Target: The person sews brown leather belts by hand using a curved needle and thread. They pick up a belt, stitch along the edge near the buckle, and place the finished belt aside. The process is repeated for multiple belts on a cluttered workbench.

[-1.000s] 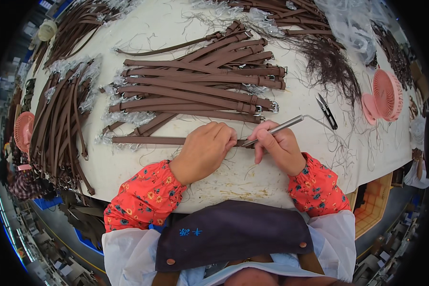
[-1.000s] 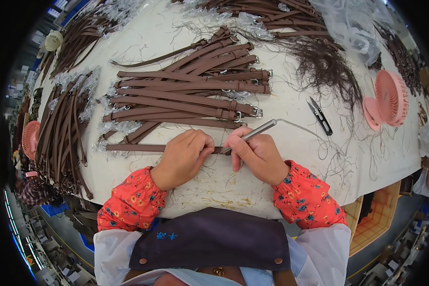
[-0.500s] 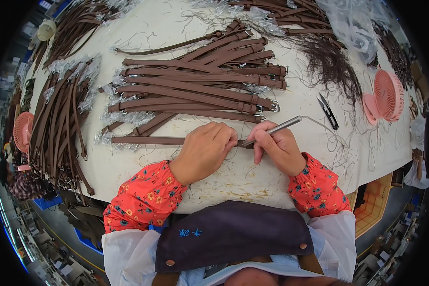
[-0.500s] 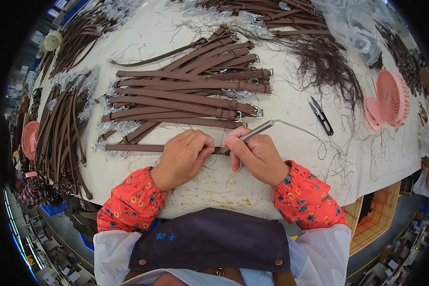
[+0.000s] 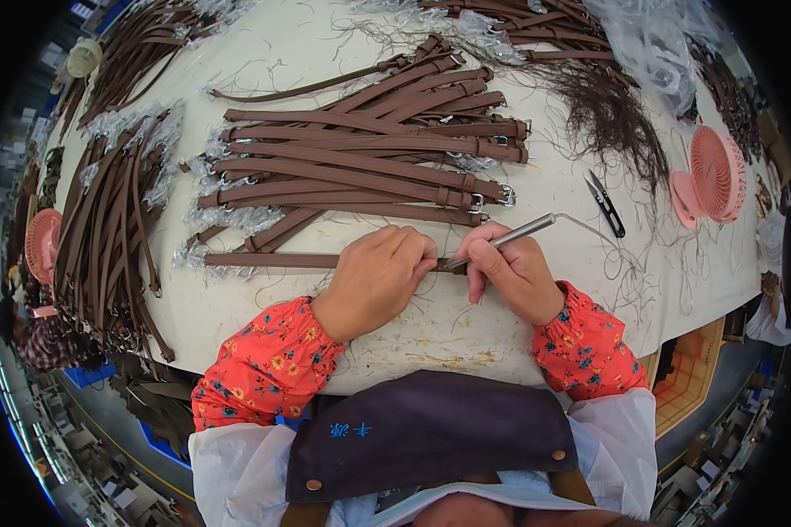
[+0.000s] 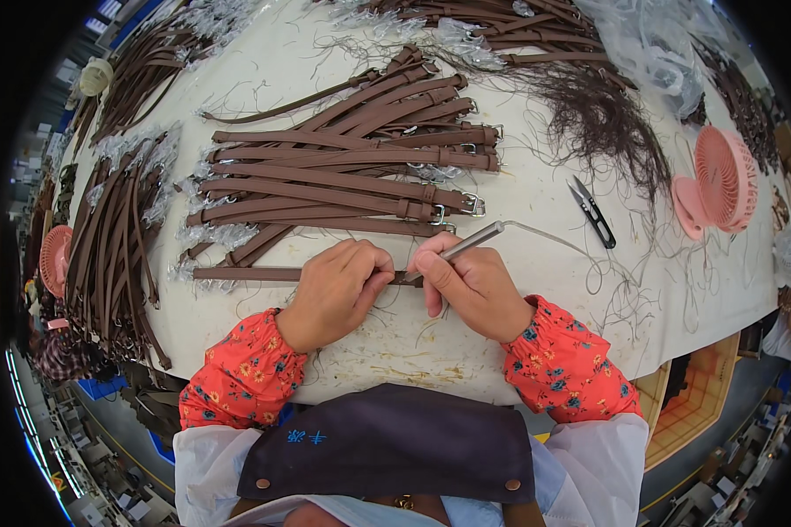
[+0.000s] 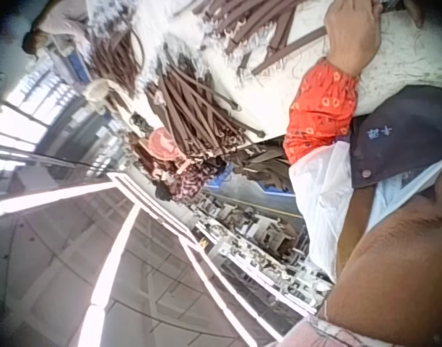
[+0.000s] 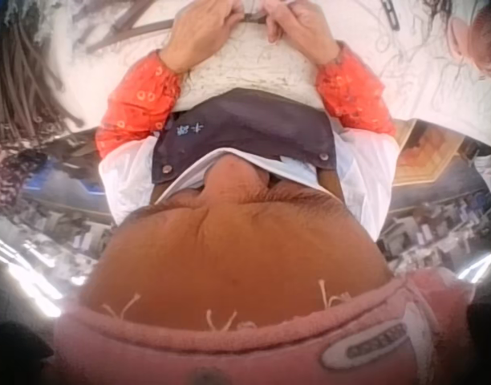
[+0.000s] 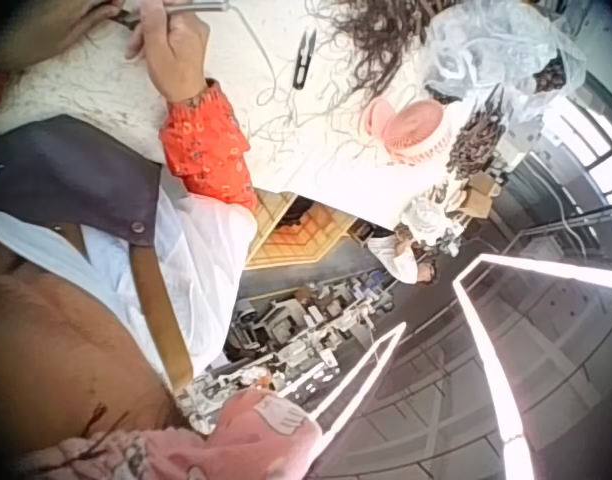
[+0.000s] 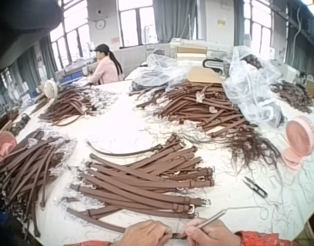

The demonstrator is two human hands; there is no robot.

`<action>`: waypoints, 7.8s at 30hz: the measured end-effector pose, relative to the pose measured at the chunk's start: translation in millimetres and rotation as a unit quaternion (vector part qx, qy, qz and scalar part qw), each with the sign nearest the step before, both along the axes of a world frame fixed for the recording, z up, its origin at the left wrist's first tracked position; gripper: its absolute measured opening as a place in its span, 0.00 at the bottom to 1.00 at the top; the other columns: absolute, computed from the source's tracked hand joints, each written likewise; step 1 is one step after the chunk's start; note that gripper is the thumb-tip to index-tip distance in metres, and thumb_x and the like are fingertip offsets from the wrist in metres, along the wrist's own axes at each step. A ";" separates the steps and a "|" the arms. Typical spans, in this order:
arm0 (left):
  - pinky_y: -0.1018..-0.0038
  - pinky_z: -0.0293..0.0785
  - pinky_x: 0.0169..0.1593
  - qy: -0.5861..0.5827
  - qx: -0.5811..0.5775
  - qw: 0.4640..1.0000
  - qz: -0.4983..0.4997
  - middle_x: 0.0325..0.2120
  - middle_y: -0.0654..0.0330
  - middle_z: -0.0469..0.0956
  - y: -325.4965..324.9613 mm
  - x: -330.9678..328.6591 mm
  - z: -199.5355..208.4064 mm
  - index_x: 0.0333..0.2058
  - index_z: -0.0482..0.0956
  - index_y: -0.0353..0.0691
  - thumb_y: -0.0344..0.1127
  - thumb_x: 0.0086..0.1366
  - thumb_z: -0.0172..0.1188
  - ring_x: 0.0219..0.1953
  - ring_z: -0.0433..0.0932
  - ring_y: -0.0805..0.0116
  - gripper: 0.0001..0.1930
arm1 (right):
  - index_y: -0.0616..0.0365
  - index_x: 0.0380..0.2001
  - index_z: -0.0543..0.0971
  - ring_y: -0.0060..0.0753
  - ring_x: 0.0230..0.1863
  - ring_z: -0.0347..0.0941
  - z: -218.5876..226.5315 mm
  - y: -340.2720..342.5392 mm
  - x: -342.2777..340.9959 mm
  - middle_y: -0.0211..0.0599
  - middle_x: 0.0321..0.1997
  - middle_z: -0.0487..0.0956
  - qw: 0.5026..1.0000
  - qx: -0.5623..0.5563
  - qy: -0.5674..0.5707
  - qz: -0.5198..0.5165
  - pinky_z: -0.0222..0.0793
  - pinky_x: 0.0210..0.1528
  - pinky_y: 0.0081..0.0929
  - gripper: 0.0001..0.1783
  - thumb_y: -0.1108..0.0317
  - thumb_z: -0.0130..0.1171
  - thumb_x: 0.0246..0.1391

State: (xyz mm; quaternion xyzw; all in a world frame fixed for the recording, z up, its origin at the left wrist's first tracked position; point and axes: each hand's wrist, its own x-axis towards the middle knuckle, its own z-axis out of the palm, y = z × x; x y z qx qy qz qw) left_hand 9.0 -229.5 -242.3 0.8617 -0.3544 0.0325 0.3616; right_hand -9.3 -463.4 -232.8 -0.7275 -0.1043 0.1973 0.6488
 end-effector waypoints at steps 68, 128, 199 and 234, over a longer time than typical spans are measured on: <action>0.64 0.76 0.35 0.213 -0.018 0.977 -0.010 0.38 0.57 0.74 14.0 1.2 25.8 0.36 0.75 0.37 0.27 0.60 0.68 0.30 0.78 0.58 0.10 | 0.61 0.45 0.74 0.20 0.25 0.74 -5.7 0.5 -1.9 0.30 0.22 0.76 0.989 0.139 -0.003 -0.060 0.75 0.52 0.30 0.18 0.56 0.44 0.75; 0.65 0.74 0.35 0.146 -0.037 0.987 0.064 0.29 0.58 0.80 2.9 2.1 8.7 0.35 0.78 0.39 0.29 0.64 0.62 0.33 0.79 0.55 0.03 | 0.62 0.41 0.78 0.18 0.23 0.73 -1.5 1.3 -0.7 0.28 0.23 0.76 0.997 0.070 0.018 -0.010 0.67 0.30 0.19 0.19 0.57 0.45 0.75; 0.69 0.72 0.33 0.128 -0.010 0.991 -0.041 0.31 0.58 0.76 3.7 15.7 7.9 0.36 0.77 0.38 0.29 0.64 0.64 0.28 0.76 0.62 0.05 | 0.63 0.25 0.80 0.22 0.29 0.73 5.6 -2.3 2.4 0.30 0.24 0.78 1.000 0.018 0.016 -0.009 0.69 0.32 0.25 0.28 0.56 0.46 0.74; 0.65 0.72 0.34 0.140 -0.012 0.990 -0.008 0.30 0.57 0.77 0.4 11.8 7.3 0.38 0.75 0.39 0.31 0.68 0.61 0.30 0.78 0.56 0.05 | 0.64 0.24 0.81 0.26 0.32 0.75 -3.6 -2.8 3.2 0.33 0.25 0.79 0.999 0.037 -0.002 -0.038 0.71 0.41 0.27 0.30 0.55 0.44 0.74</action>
